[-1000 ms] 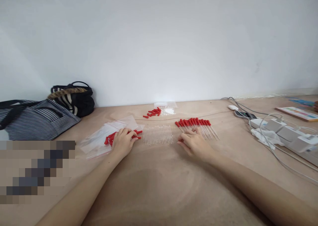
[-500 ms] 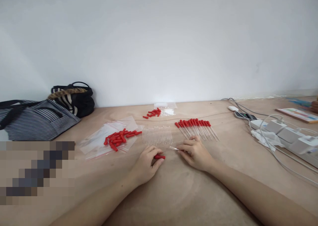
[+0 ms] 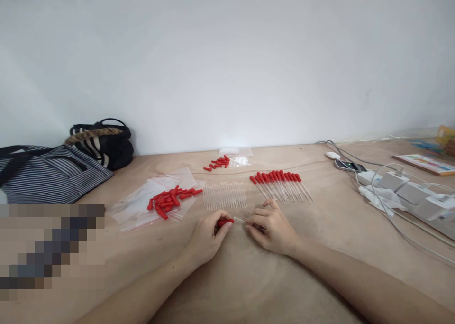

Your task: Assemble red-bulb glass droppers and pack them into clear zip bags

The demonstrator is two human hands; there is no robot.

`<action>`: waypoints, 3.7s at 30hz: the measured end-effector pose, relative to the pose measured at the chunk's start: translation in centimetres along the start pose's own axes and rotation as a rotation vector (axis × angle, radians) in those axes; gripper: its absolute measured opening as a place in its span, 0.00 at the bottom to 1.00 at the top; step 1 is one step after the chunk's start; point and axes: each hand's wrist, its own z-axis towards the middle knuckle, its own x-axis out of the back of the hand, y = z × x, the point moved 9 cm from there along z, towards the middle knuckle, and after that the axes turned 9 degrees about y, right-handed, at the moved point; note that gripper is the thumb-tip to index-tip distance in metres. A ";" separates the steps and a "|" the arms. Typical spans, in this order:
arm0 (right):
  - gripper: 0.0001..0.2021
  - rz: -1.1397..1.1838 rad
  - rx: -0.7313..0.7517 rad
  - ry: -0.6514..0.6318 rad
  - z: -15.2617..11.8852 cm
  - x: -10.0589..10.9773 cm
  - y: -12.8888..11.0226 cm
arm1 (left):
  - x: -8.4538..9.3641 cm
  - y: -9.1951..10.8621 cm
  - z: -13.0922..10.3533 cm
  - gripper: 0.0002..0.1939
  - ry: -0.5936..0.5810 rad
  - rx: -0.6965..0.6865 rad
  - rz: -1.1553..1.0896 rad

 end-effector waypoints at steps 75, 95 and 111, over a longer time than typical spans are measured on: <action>0.10 -0.083 0.144 0.173 -0.1 1.0 -2.7 | 0.4 -2.4 -0.7 0.14 0.134 0.396 -0.508; 0.15 -0.276 0.520 0.256 -0.2 2.3 -4.6 | -0.8 -1.9 -0.9 0.14 -0.023 0.465 -0.661; 0.13 -0.323 0.503 0.287 -0.3 2.7 -5.1 | -0.8 -1.9 -0.7 0.16 -0.045 0.436 -0.649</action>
